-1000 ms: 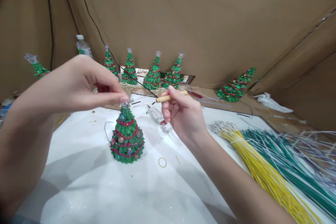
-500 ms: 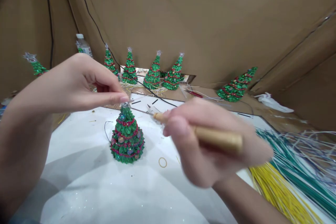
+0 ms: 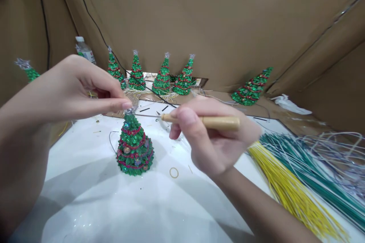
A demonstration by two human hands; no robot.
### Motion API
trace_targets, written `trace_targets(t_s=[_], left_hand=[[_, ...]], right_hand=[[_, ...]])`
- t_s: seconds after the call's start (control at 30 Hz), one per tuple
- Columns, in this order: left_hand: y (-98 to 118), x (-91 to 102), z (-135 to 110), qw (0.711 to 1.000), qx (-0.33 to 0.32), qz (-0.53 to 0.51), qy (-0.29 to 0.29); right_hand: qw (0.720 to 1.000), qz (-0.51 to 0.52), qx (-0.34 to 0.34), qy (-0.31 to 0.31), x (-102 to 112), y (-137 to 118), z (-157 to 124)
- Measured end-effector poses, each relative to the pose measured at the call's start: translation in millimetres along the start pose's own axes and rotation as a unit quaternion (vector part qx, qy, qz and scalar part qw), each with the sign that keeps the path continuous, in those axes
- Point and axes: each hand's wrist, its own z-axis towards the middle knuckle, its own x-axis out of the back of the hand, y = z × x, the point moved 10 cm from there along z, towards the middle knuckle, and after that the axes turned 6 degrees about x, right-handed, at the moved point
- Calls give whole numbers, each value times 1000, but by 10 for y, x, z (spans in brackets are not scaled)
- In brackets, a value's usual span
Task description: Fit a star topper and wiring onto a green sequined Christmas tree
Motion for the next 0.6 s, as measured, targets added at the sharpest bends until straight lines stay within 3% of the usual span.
trace_targets(t_s=[0.2, 0.37, 0.5, 0.6], left_hand=[[33, 0, 5, 1000, -20, 0, 3], [-8, 13, 2, 1000, -8, 5, 13], [-33, 21, -6, 1000, 2, 5, 17], [-35, 24, -7, 1000, 3, 1, 20]], right_hand=[[992, 99, -50, 55, -18, 164, 112], [962, 222, -94, 131, -18, 342, 74], [949, 260, -149, 102, -196, 437, 20], [950, 258, -151, 90, -229, 412, 11]])
